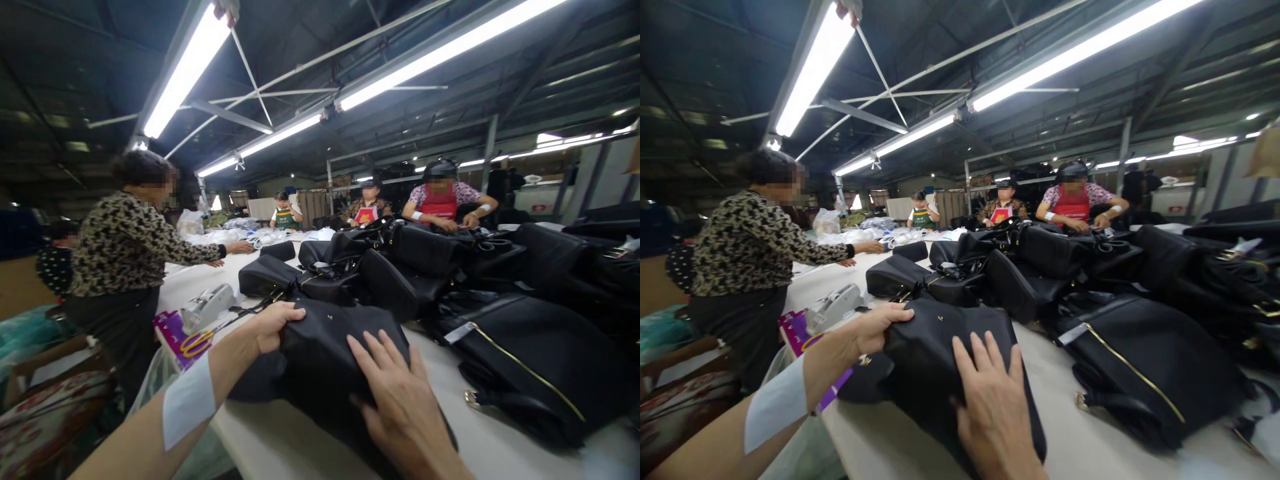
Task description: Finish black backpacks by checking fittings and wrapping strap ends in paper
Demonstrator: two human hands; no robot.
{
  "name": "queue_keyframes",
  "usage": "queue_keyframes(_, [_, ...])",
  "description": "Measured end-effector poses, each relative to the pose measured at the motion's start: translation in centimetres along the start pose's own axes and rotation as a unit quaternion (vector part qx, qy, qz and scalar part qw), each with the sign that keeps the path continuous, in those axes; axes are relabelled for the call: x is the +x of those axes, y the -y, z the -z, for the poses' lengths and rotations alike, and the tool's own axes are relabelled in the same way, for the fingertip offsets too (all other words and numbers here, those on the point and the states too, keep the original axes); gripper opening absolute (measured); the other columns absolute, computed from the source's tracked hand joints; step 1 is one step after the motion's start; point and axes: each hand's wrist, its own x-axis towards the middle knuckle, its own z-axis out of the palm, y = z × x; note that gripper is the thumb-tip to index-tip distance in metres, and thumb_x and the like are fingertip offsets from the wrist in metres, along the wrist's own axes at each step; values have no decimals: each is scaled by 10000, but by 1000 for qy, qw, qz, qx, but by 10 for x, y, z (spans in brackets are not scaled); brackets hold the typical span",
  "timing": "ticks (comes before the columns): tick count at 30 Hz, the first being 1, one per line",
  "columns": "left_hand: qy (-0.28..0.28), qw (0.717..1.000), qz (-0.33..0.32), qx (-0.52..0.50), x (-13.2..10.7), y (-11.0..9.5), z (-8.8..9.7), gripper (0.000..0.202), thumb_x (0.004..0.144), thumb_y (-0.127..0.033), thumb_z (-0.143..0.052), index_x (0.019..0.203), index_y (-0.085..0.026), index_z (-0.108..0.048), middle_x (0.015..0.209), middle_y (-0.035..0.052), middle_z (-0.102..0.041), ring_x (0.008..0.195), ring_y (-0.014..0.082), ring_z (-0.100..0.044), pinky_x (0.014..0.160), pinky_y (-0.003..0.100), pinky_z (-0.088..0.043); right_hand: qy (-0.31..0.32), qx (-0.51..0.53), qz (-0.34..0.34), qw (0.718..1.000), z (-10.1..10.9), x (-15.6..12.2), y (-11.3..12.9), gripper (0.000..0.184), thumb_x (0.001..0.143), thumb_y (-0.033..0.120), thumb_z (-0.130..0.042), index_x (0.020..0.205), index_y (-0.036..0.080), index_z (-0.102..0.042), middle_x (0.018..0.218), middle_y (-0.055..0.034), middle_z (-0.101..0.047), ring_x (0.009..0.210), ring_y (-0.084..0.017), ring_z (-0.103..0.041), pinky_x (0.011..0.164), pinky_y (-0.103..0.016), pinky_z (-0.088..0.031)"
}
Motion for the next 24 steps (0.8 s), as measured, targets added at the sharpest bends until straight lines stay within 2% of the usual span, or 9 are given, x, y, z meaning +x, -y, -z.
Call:
queue_keyframes(2, [13, 1000, -5, -22, 1, 0, -9, 224, 653, -250, -785, 742, -163, -599, 682, -23, -672, 600, 104, -616, 639, 229, -486, 0, -1, -11, 1000, 11, 5, -25, 475, 775, 135, -597, 1244, 208, -626, 1245, -163, -673, 1184, -388, -598, 1034, -695, -335])
queue_keyframes(4, [37, 999, -1, -29, 1, 3, -17, 231, 695, -291, -769, 741, -167, -580, 684, -17, -664, 607, 114, -627, 650, 251, -504, 0, -11, -22, 1000, 19, 8, -45, 313, 838, 118, -533, 1099, 206, -682, 1126, -138, -730, 1088, -328, -663, 1055, -659, -328])
queue_keyframes(8, [106, 994, 30, 0, -8, 18, -29, 409, 708, -513, -764, 783, -134, -629, 735, 59, -697, 667, 166, -662, 694, 318, -533, 17, -16, -37, 999, 19, 12, -64, 266, 865, 82, -507, 995, 218, -695, 1055, -94, -752, 1026, -273, -691, 1100, -623, -279])
queue_keyframes(11, [137, 990, 31, 34, -23, 31, -29, 522, 672, -604, -763, 834, -115, -678, 816, 98, -718, 733, 181, -670, 721, 311, -528, 39, -1, -39, 998, 15, 11, -69, 249, 882, 87, -504, 996, 217, -683, 1073, -80, -744, 1040, -276, -684, 1094, -629, -274])
queue_keyframes(14, [122, 990, 18, 72, -37, 42, -22, 476, 712, -572, -743, 874, -128, -694, 889, 98, -731, 778, 167, -670, 715, 266, -509, 57, -4, -41, 998, 12, 9, -72, 237, 902, 84, -479, 986, 206, -664, 1066, -85, -740, 1045, -271, -678, 1095, -629, -253])
queue_keyframes(18, [71, 988, 25, 136, -50, 59, -11, 353, 737, -486, -722, 758, -138, -668, 710, 45, -708, 621, 133, -637, 604, 243, -484, 69, -23, -44, 996, 13, 10, -71, 189, 922, 111, -469, 919, 196, -638, 985, -79, -744, 972, -257, -690, 1089, -587, -262])
queue_keyframes(20, [60, 985, 33, 161, -53, 70, -12, 289, 735, -421, -704, 744, -133, -673, 709, 45, -708, 598, 136, -634, 576, 248, -480, 72, -31, -44, 996, 13, 11, -70, 172, 920, 120, -471, 892, 195, -623, 951, -76, -744, 932, -255, -693, 1078, -568, -277])
queue_keyframes(24, [34, 985, 20, 170, -57, 90, -24, 226, 721, -326, -618, 830, -136, -674, 816, 51, -704, 599, 129, -626, 515, 233, -438, 71, -18, -39, 997, 10, 10, -73, 205, 917, 115, -434, 869, 205, -611, 939, -65, -744, 923, -252, -693, 1080, -585, -255])
